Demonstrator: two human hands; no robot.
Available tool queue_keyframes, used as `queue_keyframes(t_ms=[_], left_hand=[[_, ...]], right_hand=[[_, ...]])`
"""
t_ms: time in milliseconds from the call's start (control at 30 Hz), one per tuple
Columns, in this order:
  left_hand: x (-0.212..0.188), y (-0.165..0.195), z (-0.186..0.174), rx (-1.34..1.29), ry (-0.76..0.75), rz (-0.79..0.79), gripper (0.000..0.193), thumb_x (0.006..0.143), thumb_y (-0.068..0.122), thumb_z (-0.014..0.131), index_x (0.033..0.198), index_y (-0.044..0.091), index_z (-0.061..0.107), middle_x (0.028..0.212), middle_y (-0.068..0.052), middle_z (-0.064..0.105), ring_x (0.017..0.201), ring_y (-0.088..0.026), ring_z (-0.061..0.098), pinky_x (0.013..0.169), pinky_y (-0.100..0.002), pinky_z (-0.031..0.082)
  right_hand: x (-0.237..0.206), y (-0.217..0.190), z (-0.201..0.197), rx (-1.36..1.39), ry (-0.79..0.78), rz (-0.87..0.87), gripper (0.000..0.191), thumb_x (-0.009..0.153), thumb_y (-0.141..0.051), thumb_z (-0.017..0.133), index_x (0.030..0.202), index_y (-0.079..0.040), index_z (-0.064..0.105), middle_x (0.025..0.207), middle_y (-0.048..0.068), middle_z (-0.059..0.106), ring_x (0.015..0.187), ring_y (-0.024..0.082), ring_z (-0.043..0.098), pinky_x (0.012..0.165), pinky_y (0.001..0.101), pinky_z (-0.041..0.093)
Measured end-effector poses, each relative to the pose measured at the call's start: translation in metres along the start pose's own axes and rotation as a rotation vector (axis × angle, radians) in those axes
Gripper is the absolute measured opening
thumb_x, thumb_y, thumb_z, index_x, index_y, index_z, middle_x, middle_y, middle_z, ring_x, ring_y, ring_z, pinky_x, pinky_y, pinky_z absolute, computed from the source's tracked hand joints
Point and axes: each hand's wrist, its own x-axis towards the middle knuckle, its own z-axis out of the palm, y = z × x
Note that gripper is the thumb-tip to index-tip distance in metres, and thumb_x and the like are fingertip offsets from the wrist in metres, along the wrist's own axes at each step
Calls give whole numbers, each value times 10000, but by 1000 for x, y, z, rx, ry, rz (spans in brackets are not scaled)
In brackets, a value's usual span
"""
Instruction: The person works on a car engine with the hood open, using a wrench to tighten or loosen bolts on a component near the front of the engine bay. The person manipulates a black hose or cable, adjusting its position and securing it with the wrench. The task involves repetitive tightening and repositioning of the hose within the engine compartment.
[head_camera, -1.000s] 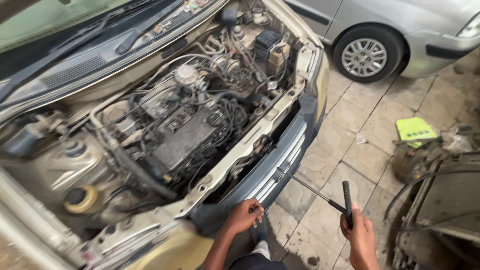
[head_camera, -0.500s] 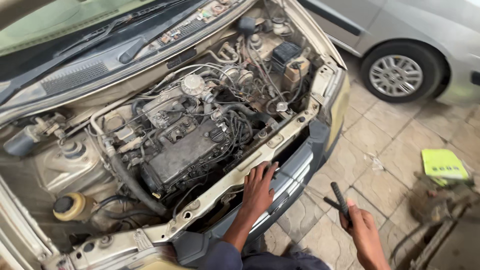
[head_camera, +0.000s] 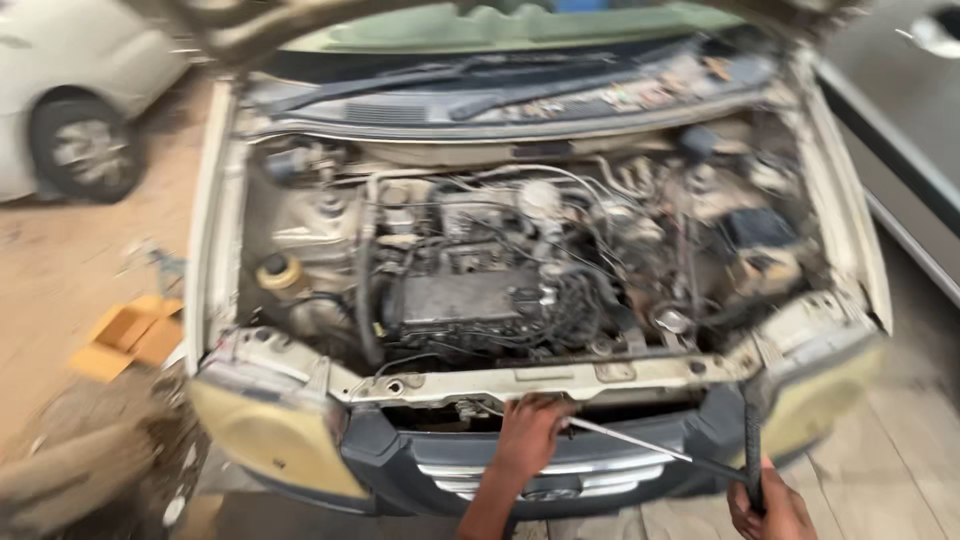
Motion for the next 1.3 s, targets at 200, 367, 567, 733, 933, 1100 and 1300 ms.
queue_keyframes(t_ms=[200,367,567,733,933,1100,1300], left_hand=[[-40,8,-6,-208,254,-130,289,871,-2,685,1139,87,743,1183,-123,722,1161,-384,595,971,-503,475],[-33,-2,-26,-294,455,-243,271,831,-41,711,1078,68,731,1104,-108,740,1063,-359,628,891,-472,512],[-27,-1,-58,-102,596,-148,260,785,-39,771,1022,64,754,961,-124,757,982,-375,642,886,-485,472],[-16,-7,-75,-263,490,-214,264,828,-27,763,1070,79,744,960,-122,742,986,-357,661,844,-460,524],[-6,-24,-87,-290,451,-219,278,816,-45,764,1067,70,734,969,-114,756,993,-348,662,845,-463,512],[4,-41,-86,-314,417,-270,305,802,-97,707,1053,76,730,977,-98,758,1012,-324,677,828,-447,532],[22,-58,-63,-291,226,-351,274,838,-120,620,989,77,737,1020,-85,745,998,-288,722,793,-431,560]], right_hand=[[50,-9,23,-117,153,-8,683,1096,-490,464,731,65,625,515,109,478,419,175,387,429,326,279],[82,-7,48,-76,-43,-141,737,1094,-570,424,766,44,669,509,93,494,396,168,394,399,328,285],[127,-8,73,-249,-17,-269,670,1107,-539,488,833,55,635,538,104,504,480,201,425,476,375,312],[161,-25,93,-319,-173,-332,694,1083,-566,463,794,41,635,544,100,524,475,206,455,480,383,343],[161,-23,113,-336,-198,-389,702,1063,-581,456,761,27,636,537,97,538,476,203,482,488,380,370],[158,-21,116,-327,-206,-435,709,1045,-593,451,733,16,637,531,95,551,476,201,504,495,378,392],[145,-11,112,-388,-57,-392,646,1009,-563,516,745,12,646,541,105,562,490,189,528,503,365,410]])
